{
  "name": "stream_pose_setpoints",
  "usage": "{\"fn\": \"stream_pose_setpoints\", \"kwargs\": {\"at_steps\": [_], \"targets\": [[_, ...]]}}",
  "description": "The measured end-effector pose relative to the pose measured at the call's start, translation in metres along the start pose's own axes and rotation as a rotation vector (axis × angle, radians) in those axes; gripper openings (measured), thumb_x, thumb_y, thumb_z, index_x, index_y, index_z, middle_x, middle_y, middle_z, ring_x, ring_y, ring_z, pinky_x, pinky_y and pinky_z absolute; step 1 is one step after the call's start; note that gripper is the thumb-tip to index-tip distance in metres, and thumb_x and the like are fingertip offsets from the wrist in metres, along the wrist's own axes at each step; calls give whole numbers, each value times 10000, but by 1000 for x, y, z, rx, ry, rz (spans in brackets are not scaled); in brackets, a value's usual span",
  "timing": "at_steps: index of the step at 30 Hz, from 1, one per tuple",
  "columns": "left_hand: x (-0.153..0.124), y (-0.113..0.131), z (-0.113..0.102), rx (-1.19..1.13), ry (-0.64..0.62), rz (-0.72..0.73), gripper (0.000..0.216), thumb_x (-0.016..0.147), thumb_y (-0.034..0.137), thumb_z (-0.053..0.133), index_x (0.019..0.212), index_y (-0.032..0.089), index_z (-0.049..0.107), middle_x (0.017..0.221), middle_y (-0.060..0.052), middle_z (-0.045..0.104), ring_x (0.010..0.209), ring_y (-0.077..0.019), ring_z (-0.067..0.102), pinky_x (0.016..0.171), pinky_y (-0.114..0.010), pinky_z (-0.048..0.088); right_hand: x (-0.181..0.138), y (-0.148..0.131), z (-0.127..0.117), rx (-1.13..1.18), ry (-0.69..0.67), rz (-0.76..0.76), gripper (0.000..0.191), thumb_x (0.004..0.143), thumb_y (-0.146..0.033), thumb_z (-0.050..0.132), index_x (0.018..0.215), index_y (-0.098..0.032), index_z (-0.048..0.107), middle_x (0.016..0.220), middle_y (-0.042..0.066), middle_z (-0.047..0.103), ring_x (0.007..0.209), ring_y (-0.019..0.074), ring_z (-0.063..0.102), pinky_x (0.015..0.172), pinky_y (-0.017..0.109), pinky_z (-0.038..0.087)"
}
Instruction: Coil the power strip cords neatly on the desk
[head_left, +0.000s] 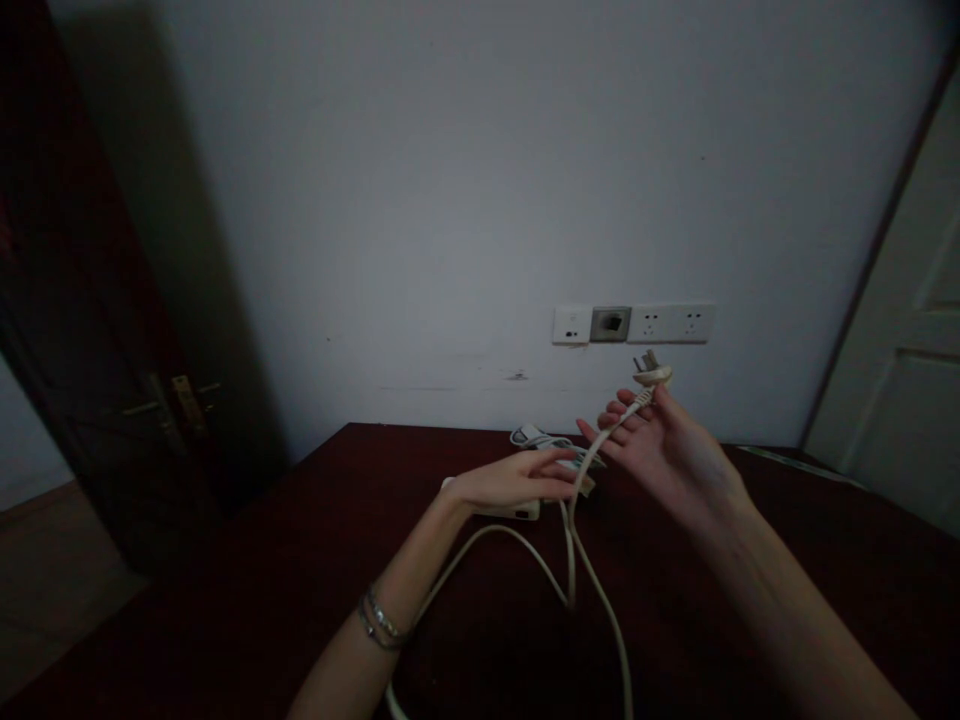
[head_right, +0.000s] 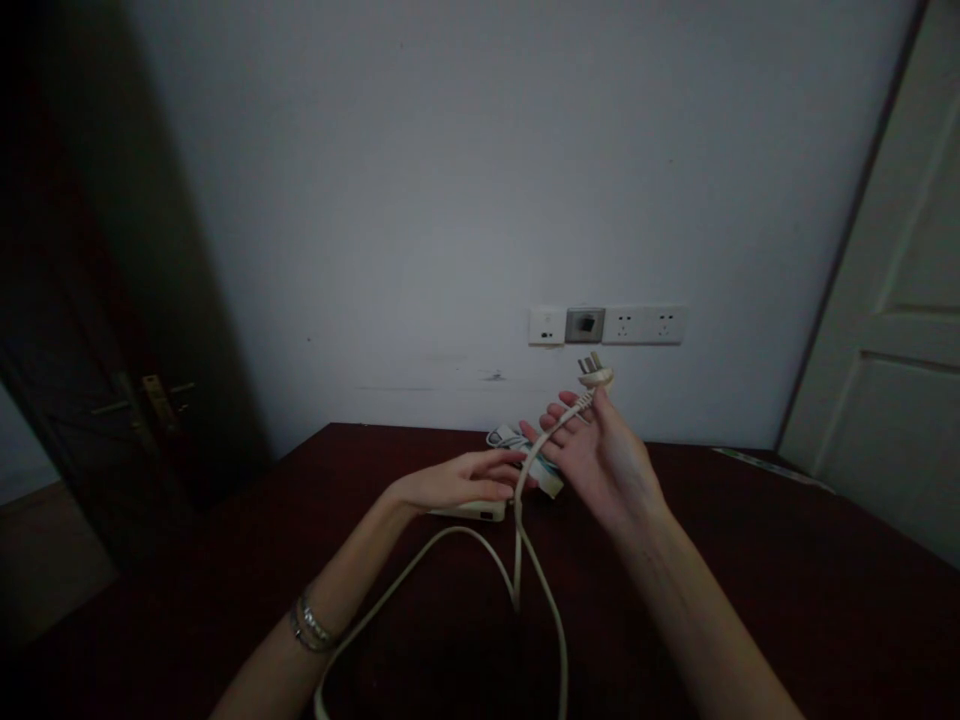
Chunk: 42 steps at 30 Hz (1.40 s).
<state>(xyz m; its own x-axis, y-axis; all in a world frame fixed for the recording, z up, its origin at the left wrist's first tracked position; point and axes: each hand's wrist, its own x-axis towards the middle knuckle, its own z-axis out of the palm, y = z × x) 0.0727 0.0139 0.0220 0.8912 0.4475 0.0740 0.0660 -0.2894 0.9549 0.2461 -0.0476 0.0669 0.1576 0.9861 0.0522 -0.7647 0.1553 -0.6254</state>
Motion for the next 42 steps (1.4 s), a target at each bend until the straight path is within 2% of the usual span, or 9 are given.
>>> {"fn": "stream_pose_setpoints", "kwargs": {"at_steps": [3, 8, 17, 23, 27, 30, 35, 39, 42], "targets": [[6, 4, 28, -102, -201, -24, 436, 773, 222, 608, 1190, 142, 509, 1072, -102, 623, 1030, -170, 546, 934, -353, 373, -4, -7, 1, 54, -39, -51, 344, 932, -338, 321, 725, -185, 548, 600, -17, 523, 548, 93, 534, 757, 353, 545], [12, -7, 43, -176, -262, -112, 181, 746, 279, 627, 867, 145, 641, 710, -11, 628, 722, -121, 584, 737, -268, 431, -2, -31, -7, 176, 3, -133, 358, 957, -261, 247, 754, -192, 534, 579, -38, 496, 461, 58, 488, 638, 258, 564], [6, 7, 36, -354, -137, -89, 175, 785, 268, 538, 745, 121, 624, 494, 1, 545, 397, -61, 440, 414, -201, 320, 13, -71, -36, 293, 131, -261, 362, 950, -193, 235, 693, -201, 490, 532, -39, 489, 429, 64, 493, 549, 233, 565], [-14, 26, 12, -303, -159, -127, 249, 806, 315, 515, 917, 112, 608, 605, -36, 593, 447, -75, 464, 428, -214, 340, 40, -64, -63, 180, 296, -238, 368, 951, -276, 238, 759, -196, 542, 604, -16, 559, 521, 100, 580, 543, 256, 570], [-29, 35, -6, -305, 71, 38, 223, 805, 283, 540, 919, 109, 619, 551, 28, 454, 440, -42, 361, 443, -198, 304, 54, -47, -70, 93, 297, -185, 324, 937, -268, 271, 818, -176, 558, 737, 36, 628, 705, 126, 647, 582, 252, 572], [-38, 43, -16, -273, 270, 186, 206, 838, 277, 507, 887, 118, 628, 480, 68, 305, 401, -34, 227, 400, -194, 185, 54, -26, -62, 21, 171, -109, 295, 913, -279, 303, 891, -170, 576, 886, 95, 662, 844, 165, 654, 634, 290, 575], [-53, 55, -24, -303, 457, 453, 199, 843, 268, 497, 868, 121, 628, 471, 81, 212, 390, -31, 157, 393, -186, 146, 34, 8, -38, -234, -206, 243, 409, 873, -418, 388, 1021, -101, 601, 1040, 194, 648, 888, 243, 656, 716, 370, 552], [-60, 59, -27, -340, 523, 534, 186, 839, 260, 509, 868, 114, 619, 483, 82, 208, 390, -26, 156, 383, -166, 144, 7, 16, -20, -608, -582, 477, 425, 857, -417, 464, 958, -44, 641, 917, 206, 681, 741, 219, 678, 649, 317, 546], [-63, 60, -29, -342, 504, 534, 194, 834, 266, 514, 855, 106, 622, 478, 82, 209, 386, -24, 159, 377, -159, 151, -9, 8, -11, -787, -640, 366, 336, 813, -384, 553, 786, -69, 666, 699, 139, 690, 553, 161, 652, 497, 227, 511]]}}
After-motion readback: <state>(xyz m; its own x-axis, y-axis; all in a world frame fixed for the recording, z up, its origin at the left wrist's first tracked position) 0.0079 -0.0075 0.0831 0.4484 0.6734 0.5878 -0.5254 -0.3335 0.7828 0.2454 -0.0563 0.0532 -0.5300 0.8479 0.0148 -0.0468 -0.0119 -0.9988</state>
